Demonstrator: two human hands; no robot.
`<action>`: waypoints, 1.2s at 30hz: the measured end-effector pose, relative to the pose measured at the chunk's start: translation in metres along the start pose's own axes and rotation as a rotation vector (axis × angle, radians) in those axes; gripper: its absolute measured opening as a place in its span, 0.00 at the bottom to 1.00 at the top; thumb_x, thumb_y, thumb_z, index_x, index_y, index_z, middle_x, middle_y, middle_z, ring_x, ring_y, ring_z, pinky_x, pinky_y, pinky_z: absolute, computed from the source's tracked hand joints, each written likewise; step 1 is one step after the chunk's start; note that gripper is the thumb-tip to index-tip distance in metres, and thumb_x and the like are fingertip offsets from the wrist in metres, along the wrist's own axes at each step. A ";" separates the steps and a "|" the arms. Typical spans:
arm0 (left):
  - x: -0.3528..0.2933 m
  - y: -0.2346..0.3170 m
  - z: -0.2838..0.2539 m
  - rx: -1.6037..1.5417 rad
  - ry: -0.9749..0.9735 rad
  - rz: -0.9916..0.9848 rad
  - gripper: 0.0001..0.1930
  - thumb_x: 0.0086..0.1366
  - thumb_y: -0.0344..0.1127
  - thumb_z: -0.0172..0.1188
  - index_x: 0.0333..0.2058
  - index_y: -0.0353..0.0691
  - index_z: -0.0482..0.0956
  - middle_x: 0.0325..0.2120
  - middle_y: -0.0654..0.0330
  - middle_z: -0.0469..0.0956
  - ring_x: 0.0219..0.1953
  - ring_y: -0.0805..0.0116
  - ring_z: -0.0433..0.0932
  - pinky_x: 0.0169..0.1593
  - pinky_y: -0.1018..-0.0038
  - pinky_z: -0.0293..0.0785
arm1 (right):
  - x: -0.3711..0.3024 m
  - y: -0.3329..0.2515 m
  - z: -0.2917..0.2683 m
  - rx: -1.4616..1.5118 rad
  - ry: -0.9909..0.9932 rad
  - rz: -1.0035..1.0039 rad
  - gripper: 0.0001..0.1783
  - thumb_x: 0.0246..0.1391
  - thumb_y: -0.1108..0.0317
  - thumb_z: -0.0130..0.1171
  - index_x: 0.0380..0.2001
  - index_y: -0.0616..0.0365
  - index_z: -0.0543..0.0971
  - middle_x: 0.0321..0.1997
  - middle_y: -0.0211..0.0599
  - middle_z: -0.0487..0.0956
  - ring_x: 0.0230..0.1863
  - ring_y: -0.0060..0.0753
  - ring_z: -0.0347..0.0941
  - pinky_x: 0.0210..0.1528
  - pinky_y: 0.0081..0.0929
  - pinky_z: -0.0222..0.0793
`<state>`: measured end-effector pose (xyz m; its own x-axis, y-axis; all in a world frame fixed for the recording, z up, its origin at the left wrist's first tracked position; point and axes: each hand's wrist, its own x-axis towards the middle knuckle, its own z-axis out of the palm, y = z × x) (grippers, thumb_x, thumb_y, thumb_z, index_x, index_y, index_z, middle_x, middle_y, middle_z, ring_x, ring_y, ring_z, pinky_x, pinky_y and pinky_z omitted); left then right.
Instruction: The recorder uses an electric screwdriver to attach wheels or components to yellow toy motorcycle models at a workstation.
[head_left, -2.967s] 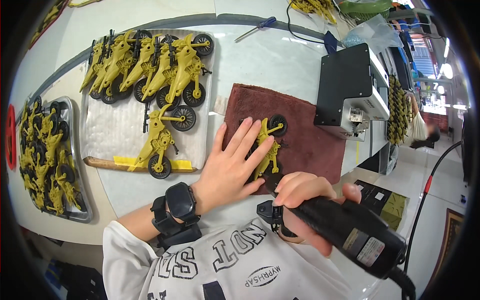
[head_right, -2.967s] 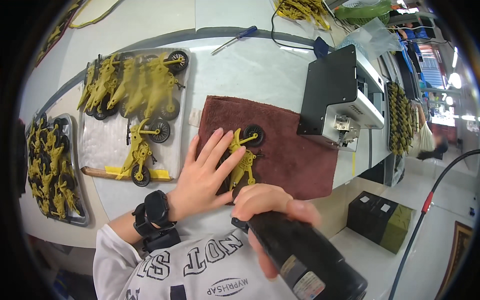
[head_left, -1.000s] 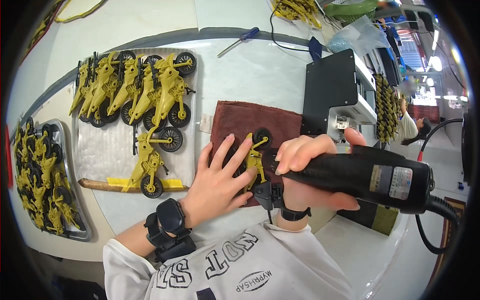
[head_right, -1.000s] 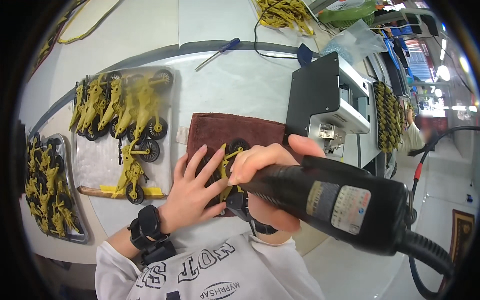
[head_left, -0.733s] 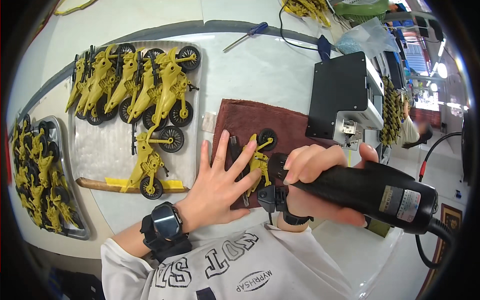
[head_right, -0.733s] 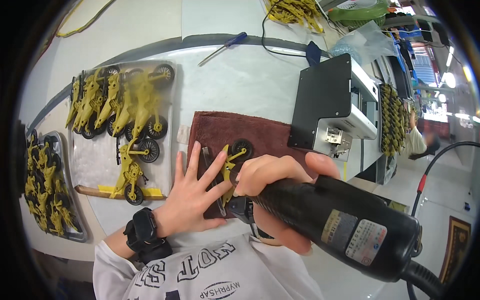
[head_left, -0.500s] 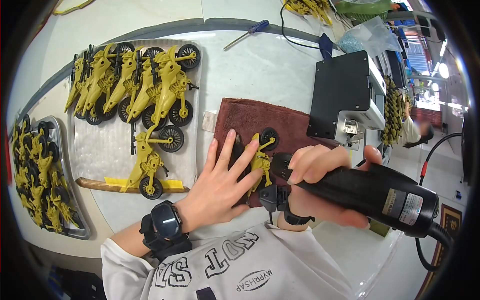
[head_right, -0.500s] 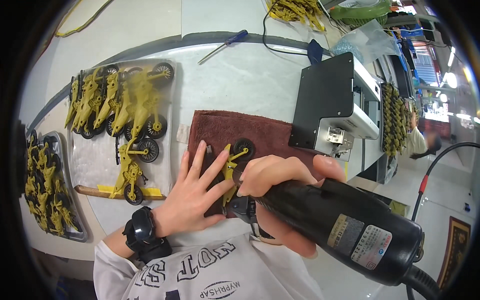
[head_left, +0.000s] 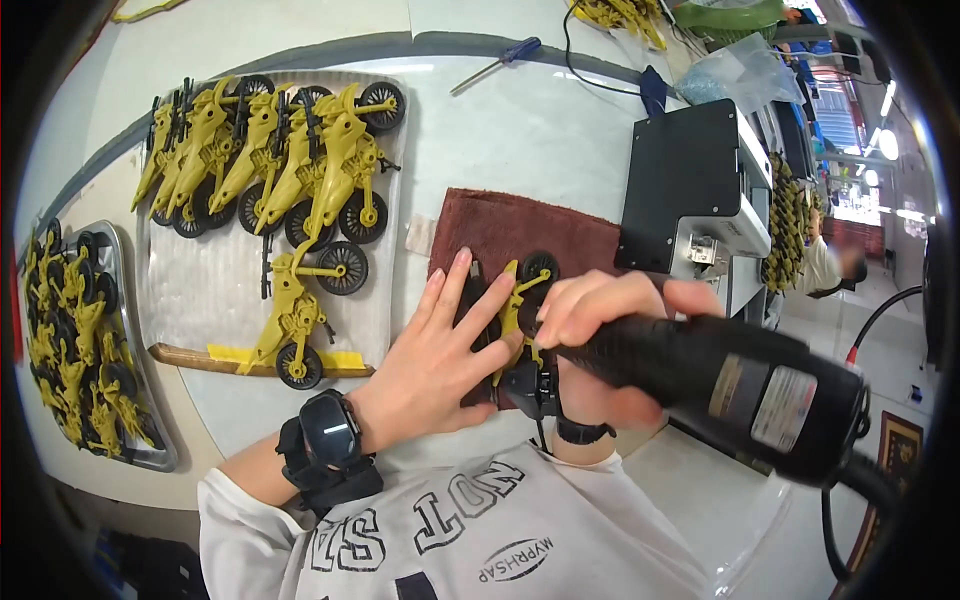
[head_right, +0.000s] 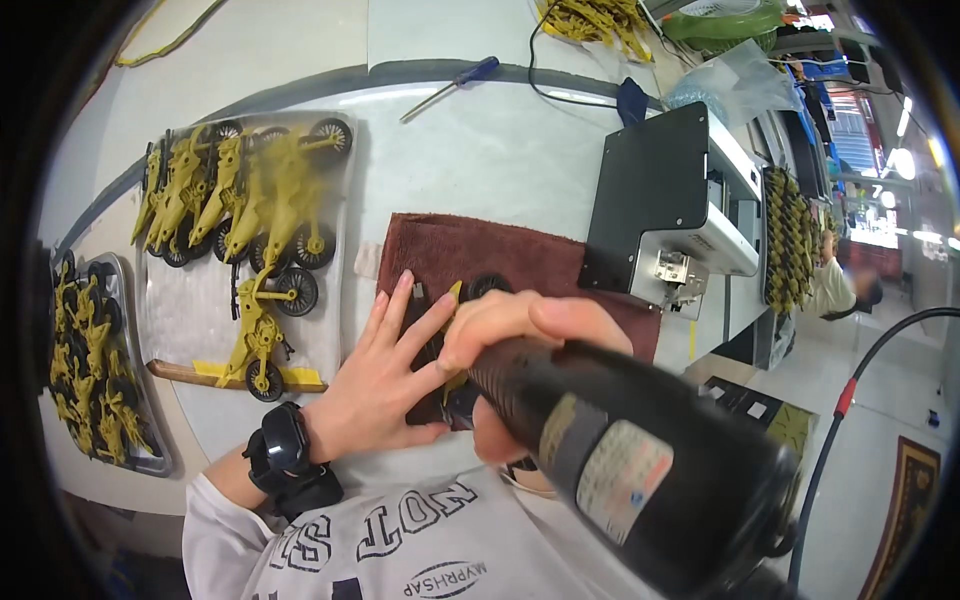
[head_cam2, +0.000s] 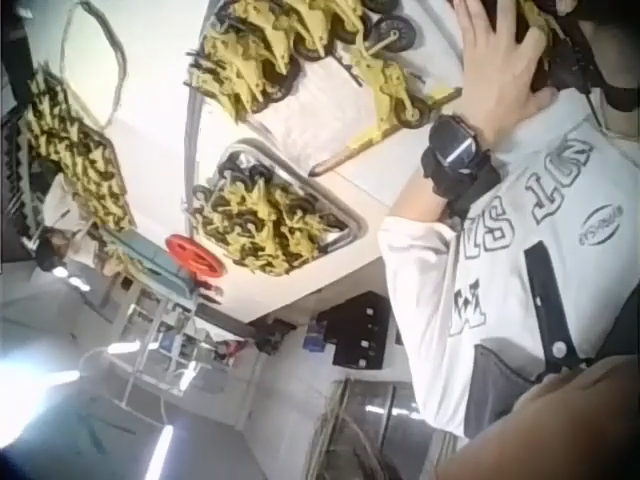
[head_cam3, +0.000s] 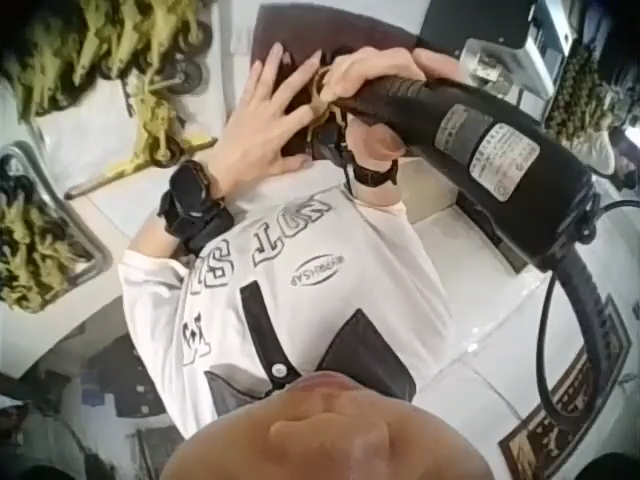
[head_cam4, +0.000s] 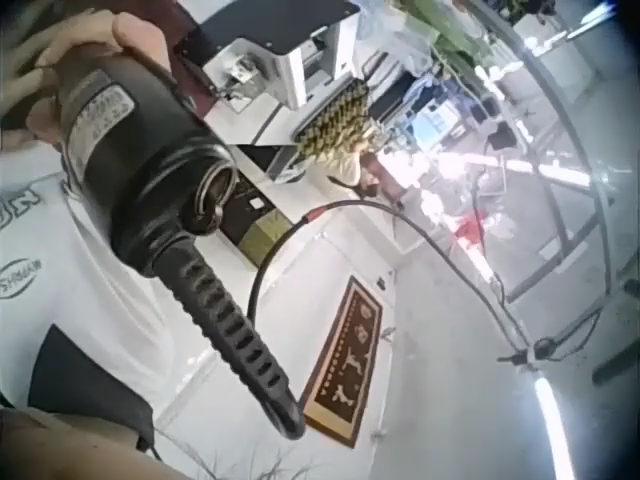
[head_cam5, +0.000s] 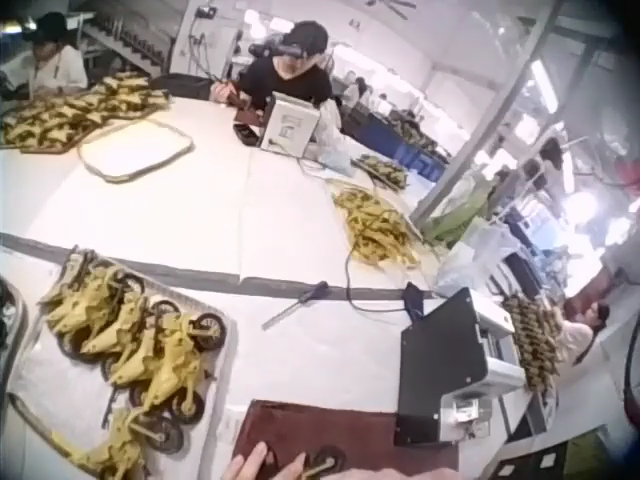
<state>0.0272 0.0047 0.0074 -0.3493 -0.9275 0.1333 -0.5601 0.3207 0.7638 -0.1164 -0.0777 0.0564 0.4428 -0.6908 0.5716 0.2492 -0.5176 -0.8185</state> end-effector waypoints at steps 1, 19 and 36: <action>0.000 0.001 -0.001 0.002 0.009 0.008 0.32 0.37 0.42 0.71 0.45 0.45 0.74 0.63 0.45 0.51 0.65 0.30 0.43 0.62 0.42 0.50 | 0.000 0.001 -0.004 -0.001 -0.024 0.018 0.46 0.50 0.38 0.55 0.59 0.56 0.48 0.27 0.46 0.73 0.22 0.38 0.71 0.26 0.32 0.70; 0.007 0.013 0.008 0.160 -0.035 -0.014 0.31 0.39 0.48 0.69 0.46 0.47 0.75 0.64 0.47 0.50 0.66 0.35 0.43 0.63 0.41 0.44 | 0.052 -0.057 -0.153 -0.318 0.894 -0.156 0.38 0.52 0.31 0.46 0.52 0.53 0.64 0.22 0.32 0.70 0.18 0.25 0.64 0.20 0.25 0.63; 0.004 0.014 0.006 0.240 -0.050 0.004 0.34 0.40 0.50 0.68 0.47 0.42 0.73 0.65 0.52 0.50 0.65 0.32 0.41 0.61 0.37 0.41 | 0.000 -0.047 -0.034 0.236 0.293 -0.080 0.49 0.48 0.41 0.61 0.59 0.59 0.47 0.25 0.47 0.73 0.22 0.41 0.70 0.27 0.36 0.69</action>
<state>0.0133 0.0065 0.0154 -0.3853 -0.9174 0.0994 -0.7189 0.3660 0.5910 -0.1573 -0.0704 0.0973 0.1579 -0.7856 0.5983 0.4795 -0.4687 -0.7419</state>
